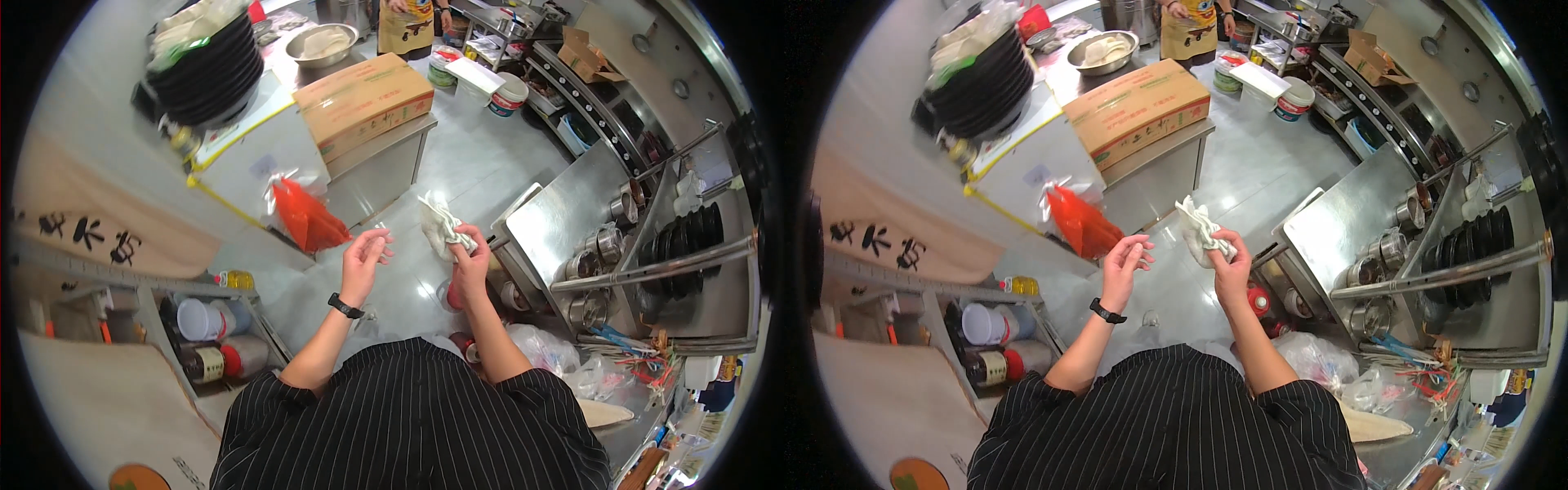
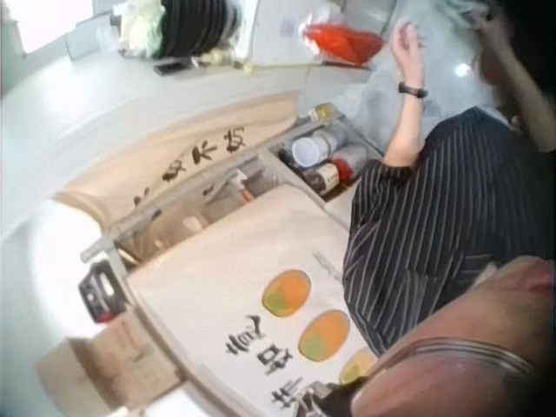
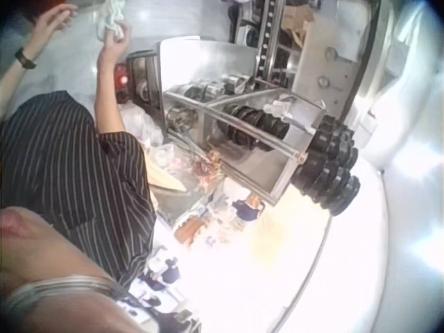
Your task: The person wipes a table with a cloth, folds the cloth several times, continues wiping around objects on the table, and then rinses the cloth under a tap in a sink.
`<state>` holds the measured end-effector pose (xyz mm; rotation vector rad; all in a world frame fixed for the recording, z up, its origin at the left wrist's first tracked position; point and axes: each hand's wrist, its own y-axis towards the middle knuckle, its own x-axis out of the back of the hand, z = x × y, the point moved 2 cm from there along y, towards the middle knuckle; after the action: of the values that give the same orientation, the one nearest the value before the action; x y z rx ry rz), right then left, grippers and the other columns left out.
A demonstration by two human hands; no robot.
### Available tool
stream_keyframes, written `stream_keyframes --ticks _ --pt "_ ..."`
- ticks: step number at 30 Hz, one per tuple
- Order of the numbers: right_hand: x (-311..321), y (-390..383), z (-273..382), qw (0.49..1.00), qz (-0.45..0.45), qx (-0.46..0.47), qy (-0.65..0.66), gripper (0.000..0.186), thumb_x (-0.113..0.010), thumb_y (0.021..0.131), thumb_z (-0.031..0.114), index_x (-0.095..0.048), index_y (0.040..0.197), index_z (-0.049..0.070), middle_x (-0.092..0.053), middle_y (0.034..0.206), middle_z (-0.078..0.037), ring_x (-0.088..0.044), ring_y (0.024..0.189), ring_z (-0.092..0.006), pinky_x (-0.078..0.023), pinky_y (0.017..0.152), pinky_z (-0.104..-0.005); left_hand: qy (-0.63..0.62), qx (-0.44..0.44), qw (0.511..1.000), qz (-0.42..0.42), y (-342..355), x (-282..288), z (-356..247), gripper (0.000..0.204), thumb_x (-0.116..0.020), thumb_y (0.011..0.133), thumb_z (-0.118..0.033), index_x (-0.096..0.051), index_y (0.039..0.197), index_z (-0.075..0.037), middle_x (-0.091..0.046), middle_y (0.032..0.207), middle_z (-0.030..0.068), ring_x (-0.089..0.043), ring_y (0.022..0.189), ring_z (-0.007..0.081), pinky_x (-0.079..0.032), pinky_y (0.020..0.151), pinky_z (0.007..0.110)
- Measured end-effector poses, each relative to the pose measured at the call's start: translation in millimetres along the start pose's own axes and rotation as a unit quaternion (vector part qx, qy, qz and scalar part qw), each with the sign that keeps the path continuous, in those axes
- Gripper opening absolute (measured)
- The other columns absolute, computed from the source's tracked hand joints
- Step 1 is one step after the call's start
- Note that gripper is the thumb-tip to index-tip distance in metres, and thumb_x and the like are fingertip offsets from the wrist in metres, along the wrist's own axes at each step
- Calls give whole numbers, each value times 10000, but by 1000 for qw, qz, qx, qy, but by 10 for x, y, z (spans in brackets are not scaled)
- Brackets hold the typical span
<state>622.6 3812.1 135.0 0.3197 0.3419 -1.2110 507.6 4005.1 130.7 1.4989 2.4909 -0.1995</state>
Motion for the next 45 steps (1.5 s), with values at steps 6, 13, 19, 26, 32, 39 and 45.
stream_keyframes --ticks 6,13,19,26,32,39,45 --pt "94 872 15 998 -60 12 15 291 -612 834 -125 -656 1067 43 -591 1335 -135 -568 1200 -209 -435 1035 -311 -2 9 998 65 1246 -268 15 273 -576 1044 -209 -644 1231 -23 -720 1090 80 -672 858 129 -533 731 274" --pt "379 2030 -77 997 -76 21 2 280 -619 839 -102 -654 1072 50 -596 1336 -134 -570 1180 -196 -437 1018 -309 36 29 993 111 2493 -771 221 273 -561 1050 -206 -642 1241 -29 -711 1094 80 -665 874 133 -529 748 275" --pt "847 3113 122 992 -113 37 32 246 -623 858 -82 -653 1063 49 -621 1288 -110 -593 1132 -179 -460 975 -299 49 48 987 146 3533 -1493 273 275 -543 1055 -199 -632 1250 -27 -703 1107 75 -659 895 128 -526 766 271" --pt "1460 4449 175 982 -166 80 42 232 -625 870 -75 -655 1063 52 -618 1290 -106 -591 1139 -171 -470 954 -291 60 74 977 190 4952 -2299 531 279 -541 1057 -196 -629 1261 -27 -699 1115 78 -659 899 128 -528 766 274" --pt "1838 5898 326 983 -174 57 4 215 -625 885 -70 -653 1061 50 -617 1292 -103 -591 1137 -173 -471 960 -293 12 77 976 201 6461 -3022 820 277 -544 1057 -197 -630 1260 -29 -698 1117 77 -658 894 131 -532 760 279" --pt "2294 7593 649 980 -183 73 -3 213 -633 882 -74 -651 1058 44 -618 1289 -113 -592 1128 -179 -467 965 -294 2 84 979 187 8142 -3688 955 277 -542 1056 -201 -639 1247 -26 -701 1106 89 -662 883 142 -537 750 282" --pt "2620 9278 441 990 -140 13 -1 199 -645 872 -63 -657 1042 38 -621 1277 -107 -606 1069 -154 -486 919 -276 23 77 988 135 9506 -3917 1272 282 -546 1054 -208 -639 1248 -27 -700 1110 91 -663 885 144 -539 754 282"
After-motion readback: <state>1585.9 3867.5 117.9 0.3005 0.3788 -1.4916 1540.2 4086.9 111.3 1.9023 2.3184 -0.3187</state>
